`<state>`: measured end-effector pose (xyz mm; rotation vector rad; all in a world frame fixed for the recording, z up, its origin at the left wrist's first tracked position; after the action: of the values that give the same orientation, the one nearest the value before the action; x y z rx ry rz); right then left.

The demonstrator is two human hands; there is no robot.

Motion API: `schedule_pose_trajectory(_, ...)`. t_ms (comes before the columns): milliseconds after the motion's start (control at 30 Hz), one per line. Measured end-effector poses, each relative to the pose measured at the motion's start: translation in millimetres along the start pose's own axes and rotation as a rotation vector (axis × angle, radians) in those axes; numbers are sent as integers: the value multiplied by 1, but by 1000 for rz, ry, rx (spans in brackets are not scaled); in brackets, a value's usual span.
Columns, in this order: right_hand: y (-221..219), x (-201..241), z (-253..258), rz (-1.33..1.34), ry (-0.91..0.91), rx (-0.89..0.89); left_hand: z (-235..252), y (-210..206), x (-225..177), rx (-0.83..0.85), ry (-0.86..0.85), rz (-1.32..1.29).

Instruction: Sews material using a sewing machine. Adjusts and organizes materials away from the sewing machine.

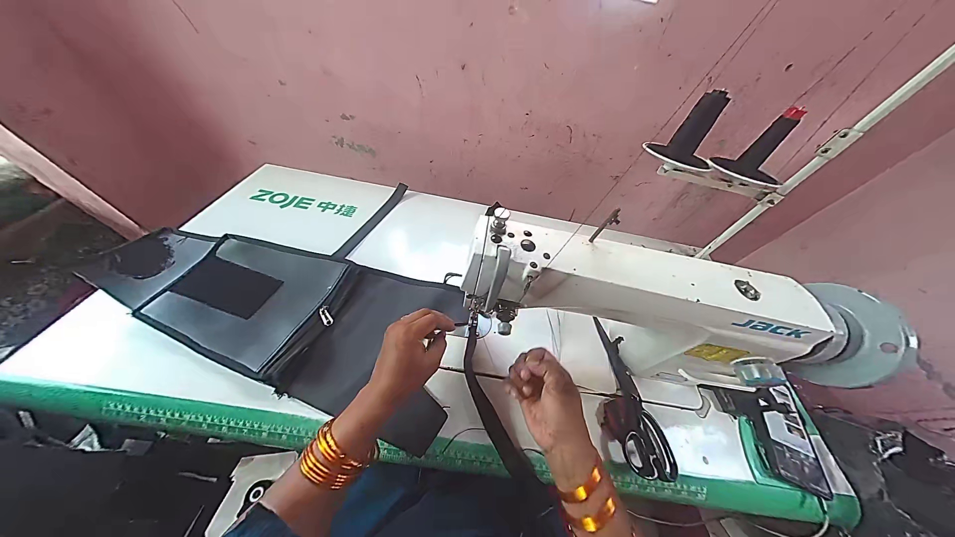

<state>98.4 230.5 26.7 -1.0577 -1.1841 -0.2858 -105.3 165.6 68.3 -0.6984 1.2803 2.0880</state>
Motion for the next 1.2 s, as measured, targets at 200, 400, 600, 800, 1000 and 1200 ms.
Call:
schedule_pose_trajectory(200,-8,-27,-92,-468,-390,195,31,5,5,189,-24,83)
schedule_pose_trajectory(400,-32,20,-106,-765,-97,356,59,-55,36,595,53,210)
schedule_pose_trajectory(600,18,212,-84,-1334,429,-304,36,-61,41,600,-55,201)
schedule_pose_trajectory(800,145,371,-46,-1668,-121,-1020,49,-61,40,626,-89,156)
schedule_pose_trajectory(1000,183,366,-58,-1626,-165,-1036,26,-58,22,575,-174,239)
schedule_pose_trajectory(1200,181,366,-49,-1658,-217,-994,20,-60,7,448,-359,306)
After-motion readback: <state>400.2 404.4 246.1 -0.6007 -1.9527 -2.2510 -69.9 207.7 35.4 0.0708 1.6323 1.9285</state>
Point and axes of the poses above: each hand's wrist, its own z-axis towards the middle knuckle, its own y-axis out of the back of the hand, x = y × z, the point moved 10 cm from there along z, towards the middle knuckle, and after that the axes turned 13 degrees about x, right-handed, at the moved point
